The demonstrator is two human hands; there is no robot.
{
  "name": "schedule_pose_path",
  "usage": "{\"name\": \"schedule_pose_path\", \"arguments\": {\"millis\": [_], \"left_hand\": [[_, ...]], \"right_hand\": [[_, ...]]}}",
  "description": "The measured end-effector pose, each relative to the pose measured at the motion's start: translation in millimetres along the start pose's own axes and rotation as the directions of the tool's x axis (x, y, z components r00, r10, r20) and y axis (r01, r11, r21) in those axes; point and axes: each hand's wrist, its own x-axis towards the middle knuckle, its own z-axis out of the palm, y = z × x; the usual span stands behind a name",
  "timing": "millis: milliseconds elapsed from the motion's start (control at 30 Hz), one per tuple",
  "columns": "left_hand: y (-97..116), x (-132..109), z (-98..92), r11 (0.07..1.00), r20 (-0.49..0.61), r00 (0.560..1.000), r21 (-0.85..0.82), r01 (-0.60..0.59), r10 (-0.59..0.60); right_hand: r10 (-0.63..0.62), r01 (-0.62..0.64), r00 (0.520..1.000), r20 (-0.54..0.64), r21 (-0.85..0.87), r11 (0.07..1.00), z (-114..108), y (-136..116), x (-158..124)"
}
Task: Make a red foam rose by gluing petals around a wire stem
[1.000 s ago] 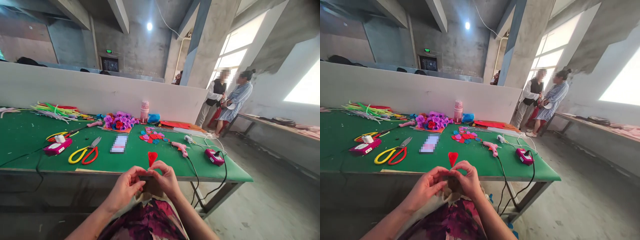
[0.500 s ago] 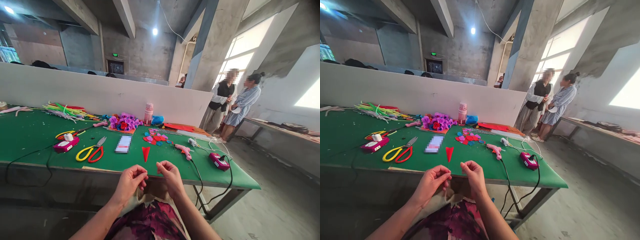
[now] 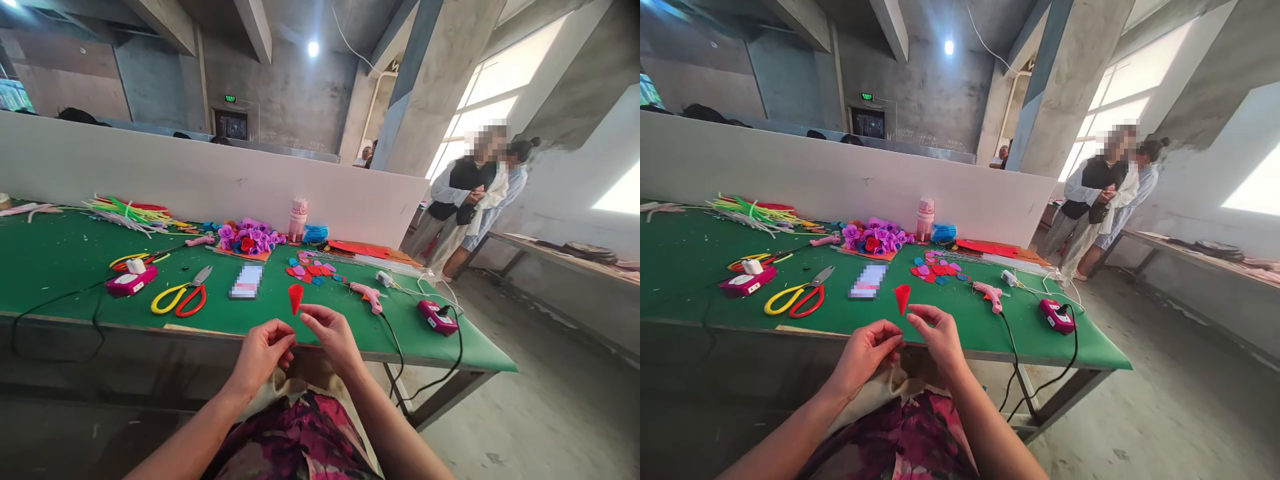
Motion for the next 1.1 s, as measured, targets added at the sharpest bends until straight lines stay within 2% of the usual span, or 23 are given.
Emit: {"name": "schedule_pose_path", "arguments": {"millis": [167,300,367,467,533,600,867,1100], "left_hand": [[-1,-2,3.3,1.0,0.043,0.999,-0.009,0.005,-0.004],[-4,-2,4.3,1.0,0.066,0.998,0.014,0.006,-0.007],[-4,-2,4.5,1.0,0.075,0.997,0.004,-0.003,0.002],[-4,-3,5.0,0.999,0.088,0.995,-0.029,-0.034,0.036],[-4,-4,5.3,0.997,0.09,0.993,-0.05,-0.067,0.071],[-3,-5,5.1,0.994,0.078,0.992,-0.053,-0.1,0.104],[-7,-6,-3.6,0.97,-0.013,0.978,0.133,-0.203,0.207],[-15,-8,-5.4,0.945,0.032,0.968,0.208,-0.251,0.25]], "right_hand": [[0.097,-0.103,0.993,0.061,0.115,0.988,9,-3,-2],[0.105,-0.107,0.994,0.018,0.101,0.989,11,-1,-5],[0.061,-0.06,0.998,-0.028,0.056,0.997,11,1,-7],[-0.104,0.096,0.99,-0.093,-0.087,0.992,12,3,-13],[-0.208,0.191,0.973,-0.102,-0.157,0.969,13,2,-17],[-0.26,0.244,0.962,-0.085,-0.164,0.956,13,1,-21],[-0.295,0.308,0.949,0.109,-0.133,0.942,3,2,-22],[-0.318,0.334,0.942,0.109,-0.193,0.923,1,-7,-23]]}}
